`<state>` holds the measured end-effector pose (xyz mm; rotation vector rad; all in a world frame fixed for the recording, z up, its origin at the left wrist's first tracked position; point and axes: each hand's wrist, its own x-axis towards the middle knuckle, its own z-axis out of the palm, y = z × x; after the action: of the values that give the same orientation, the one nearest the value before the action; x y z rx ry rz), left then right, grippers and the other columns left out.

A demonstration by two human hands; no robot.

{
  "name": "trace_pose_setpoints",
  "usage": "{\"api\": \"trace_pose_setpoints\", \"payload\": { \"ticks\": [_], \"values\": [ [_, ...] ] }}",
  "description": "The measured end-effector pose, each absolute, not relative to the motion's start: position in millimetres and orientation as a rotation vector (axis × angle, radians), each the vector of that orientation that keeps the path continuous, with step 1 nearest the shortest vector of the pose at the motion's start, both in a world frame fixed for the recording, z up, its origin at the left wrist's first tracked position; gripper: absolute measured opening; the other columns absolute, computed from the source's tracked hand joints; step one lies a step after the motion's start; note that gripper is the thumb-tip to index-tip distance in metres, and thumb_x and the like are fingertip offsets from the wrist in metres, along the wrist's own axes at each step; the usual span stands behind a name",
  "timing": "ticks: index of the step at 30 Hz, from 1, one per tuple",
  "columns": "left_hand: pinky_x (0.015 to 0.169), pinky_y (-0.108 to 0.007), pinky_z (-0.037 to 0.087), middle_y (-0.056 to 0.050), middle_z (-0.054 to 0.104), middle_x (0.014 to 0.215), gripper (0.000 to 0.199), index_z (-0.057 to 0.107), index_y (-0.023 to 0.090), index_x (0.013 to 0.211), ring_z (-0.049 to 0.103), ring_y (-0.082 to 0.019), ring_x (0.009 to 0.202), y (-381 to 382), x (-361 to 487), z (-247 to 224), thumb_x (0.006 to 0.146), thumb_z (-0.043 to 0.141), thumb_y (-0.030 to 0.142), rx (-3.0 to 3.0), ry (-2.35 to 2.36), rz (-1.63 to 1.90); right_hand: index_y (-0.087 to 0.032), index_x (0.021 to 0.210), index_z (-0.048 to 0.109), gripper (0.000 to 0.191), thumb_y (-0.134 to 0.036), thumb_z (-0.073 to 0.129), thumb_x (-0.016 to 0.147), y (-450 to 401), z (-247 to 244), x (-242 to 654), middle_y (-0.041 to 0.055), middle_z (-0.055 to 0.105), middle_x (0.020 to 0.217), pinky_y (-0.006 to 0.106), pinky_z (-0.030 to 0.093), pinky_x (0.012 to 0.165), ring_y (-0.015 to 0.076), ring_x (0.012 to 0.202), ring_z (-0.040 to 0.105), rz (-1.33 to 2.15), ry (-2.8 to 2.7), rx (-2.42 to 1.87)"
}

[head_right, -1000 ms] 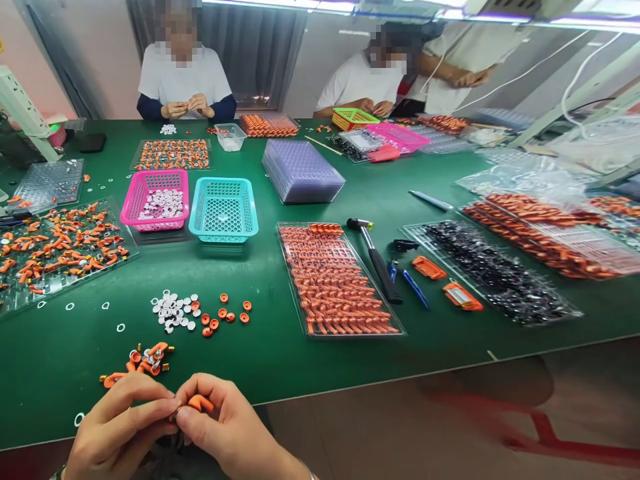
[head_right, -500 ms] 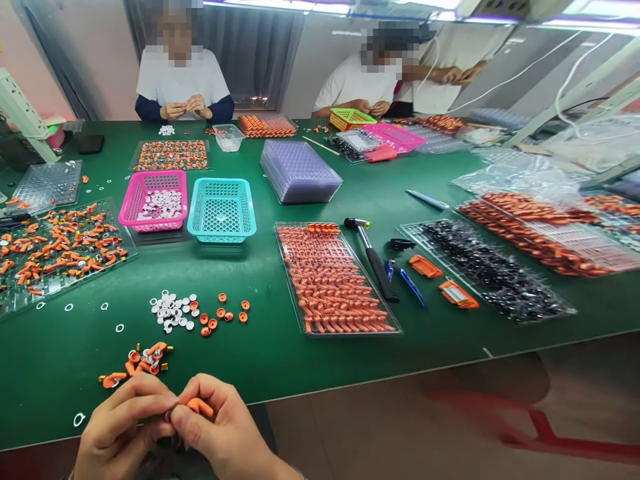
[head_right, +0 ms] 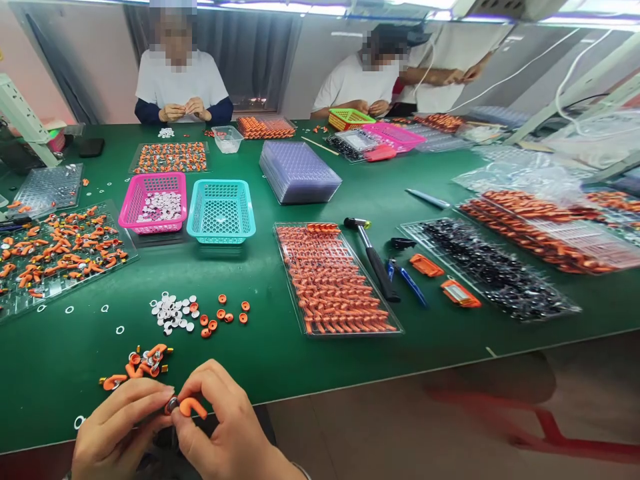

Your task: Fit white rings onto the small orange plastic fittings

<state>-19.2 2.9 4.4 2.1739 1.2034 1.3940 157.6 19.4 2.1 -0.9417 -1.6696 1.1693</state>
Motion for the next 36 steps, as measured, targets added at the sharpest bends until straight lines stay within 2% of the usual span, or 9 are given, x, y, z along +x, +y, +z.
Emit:
{"api": "trace_pose_setpoints", "payload": {
  "ticks": [5, 10, 14, 20, 27, 36],
  "values": [
    [0.076, -0.024, 0.06, -0.009, 0.077, 0.087, 0.015, 0.071, 0.013, 0.102, 0.073, -0.017, 0.079, 1.8, -19.9, 7.0, 0.096, 0.057, 0.012, 2.341, 1.175, 1.366, -0.019, 0.079, 0.056, 0.008, -0.018, 0.055, 0.086, 20.5, 5.4, 158.4, 0.001, 0.054, 0.075, 0.026, 0.041, 0.062, 0.0156, 0.069, 0.053, 1.216, -1.697, -1.005],
    [0.07, -0.019, 0.061, -0.006, 0.078, 0.082, 0.014, 0.07, 0.014, 0.1, 0.075, -0.015, 0.072, 0.7, -17.7, 10.0, 0.097, 0.056, 0.015, 2.292, 1.189, 1.355, -0.019, 0.077, 0.056, 0.009, -0.019, 0.056, 0.085, 19.9, 7.4, 158.3, 0.0006, 0.054, 0.075, 0.025, 0.039, 0.059, 0.0144, 0.066, 0.051, 1.301, -1.652, -1.007],
    [0.064, -0.018, 0.061, -0.004, 0.078, 0.077, 0.013, 0.07, 0.016, 0.098, 0.075, -0.014, 0.065, -2.0, -17.2, 9.6, 0.096, 0.058, 0.018, 2.28, 1.244, 1.362, -0.02, 0.074, 0.054, 0.011, -0.015, 0.055, 0.084, 17.1, 5.9, 156.8, 0.0002, 0.053, 0.071, 0.026, 0.039, 0.057, 0.0146, 0.064, 0.051, 1.173, -1.69, -0.988],
    [0.066, -0.016, 0.061, -0.003, 0.078, 0.077, 0.01, 0.069, 0.017, 0.096, 0.075, -0.014, 0.064, -3.6, -19.4, 8.1, 0.095, 0.06, 0.023, 2.26, 1.32, 1.336, -0.02, 0.081, 0.057, 0.01, -0.012, 0.053, 0.086, 14.0, 2.5, 156.0, 0.0014, 0.056, 0.073, 0.026, 0.042, 0.058, 0.0159, 0.066, 0.054, 0.956, -1.718, -0.963],
    [0.062, -0.017, 0.061, -0.003, 0.079, 0.079, 0.008, 0.067, 0.02, 0.099, 0.076, -0.015, 0.066, -2.1, -21.7, 5.0, 0.094, 0.062, 0.023, 2.173, 1.274, 1.251, -0.019, 0.079, 0.058, 0.01, -0.014, 0.054, 0.087, 17.2, 3.5, 155.2, 0.002, 0.056, 0.073, 0.026, 0.042, 0.059, 0.0157, 0.067, 0.055, 1.014, -1.732, -1.003],
    [0.064, -0.013, 0.06, -0.002, 0.078, 0.076, 0.01, 0.069, 0.017, 0.096, 0.075, -0.013, 0.065, 2.1, -18.6, 11.1, 0.095, 0.06, 0.023, 2.161, 1.229, 1.337, -0.019, 0.077, 0.055, 0.01, -0.012, 0.051, 0.084, 16.6, 5.3, 154.2, 0.0012, 0.055, 0.073, 0.025, 0.04, 0.058, 0.0152, 0.066, 0.053, 1.043, -1.758, -0.996]
  ]
}}
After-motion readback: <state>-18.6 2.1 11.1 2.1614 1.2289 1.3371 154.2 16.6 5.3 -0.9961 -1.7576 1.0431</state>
